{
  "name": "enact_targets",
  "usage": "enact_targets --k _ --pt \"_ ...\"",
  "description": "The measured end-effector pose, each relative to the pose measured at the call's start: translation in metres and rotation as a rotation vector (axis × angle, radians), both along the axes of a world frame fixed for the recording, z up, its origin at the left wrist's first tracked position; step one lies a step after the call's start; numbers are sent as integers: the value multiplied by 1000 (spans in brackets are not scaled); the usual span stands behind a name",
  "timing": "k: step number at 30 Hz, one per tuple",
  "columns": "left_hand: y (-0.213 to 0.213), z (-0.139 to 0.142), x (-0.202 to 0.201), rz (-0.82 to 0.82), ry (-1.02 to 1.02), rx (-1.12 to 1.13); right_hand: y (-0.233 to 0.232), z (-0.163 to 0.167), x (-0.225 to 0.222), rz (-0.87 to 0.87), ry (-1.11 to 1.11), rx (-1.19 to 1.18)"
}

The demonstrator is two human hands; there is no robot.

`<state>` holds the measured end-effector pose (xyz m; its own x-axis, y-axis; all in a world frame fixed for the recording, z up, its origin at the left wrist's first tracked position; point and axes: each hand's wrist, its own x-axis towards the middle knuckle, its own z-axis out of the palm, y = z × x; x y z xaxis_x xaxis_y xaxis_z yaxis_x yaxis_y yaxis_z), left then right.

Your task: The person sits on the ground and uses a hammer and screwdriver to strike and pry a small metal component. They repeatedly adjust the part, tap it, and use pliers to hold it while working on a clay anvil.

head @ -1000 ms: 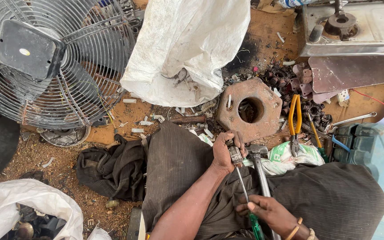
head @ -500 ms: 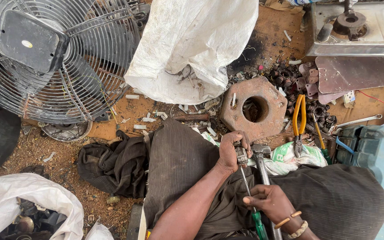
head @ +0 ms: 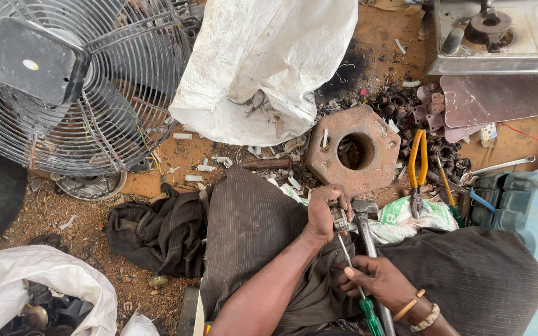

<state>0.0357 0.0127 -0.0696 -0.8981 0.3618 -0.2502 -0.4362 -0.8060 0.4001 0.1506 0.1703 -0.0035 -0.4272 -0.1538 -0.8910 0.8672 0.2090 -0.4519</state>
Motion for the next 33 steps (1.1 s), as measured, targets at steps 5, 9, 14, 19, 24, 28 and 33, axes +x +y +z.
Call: enact_targets --k 5,9,14,19,24,28,33 --pt "2 -1 1 -7 0 -55 -9 11 -8 83 70 205" --pt "4 -1 1 -7 -6 -72 -13 19 -12 376 173 519" --pt "6 -1 4 1 -11 -79 -12 22 -13 -71 16 39" --pt "6 0 2 18 -27 -42 -13 22 -15 233 175 418" --pt "4 0 1 29 -62 -40 -12 21 -22 -66 1 -1" --pt "2 -1 0 35 -50 -41 -11 18 -27 140 162 318" --pt "2 -3 -1 32 -34 -23 -12 14 -32 35 49 79"
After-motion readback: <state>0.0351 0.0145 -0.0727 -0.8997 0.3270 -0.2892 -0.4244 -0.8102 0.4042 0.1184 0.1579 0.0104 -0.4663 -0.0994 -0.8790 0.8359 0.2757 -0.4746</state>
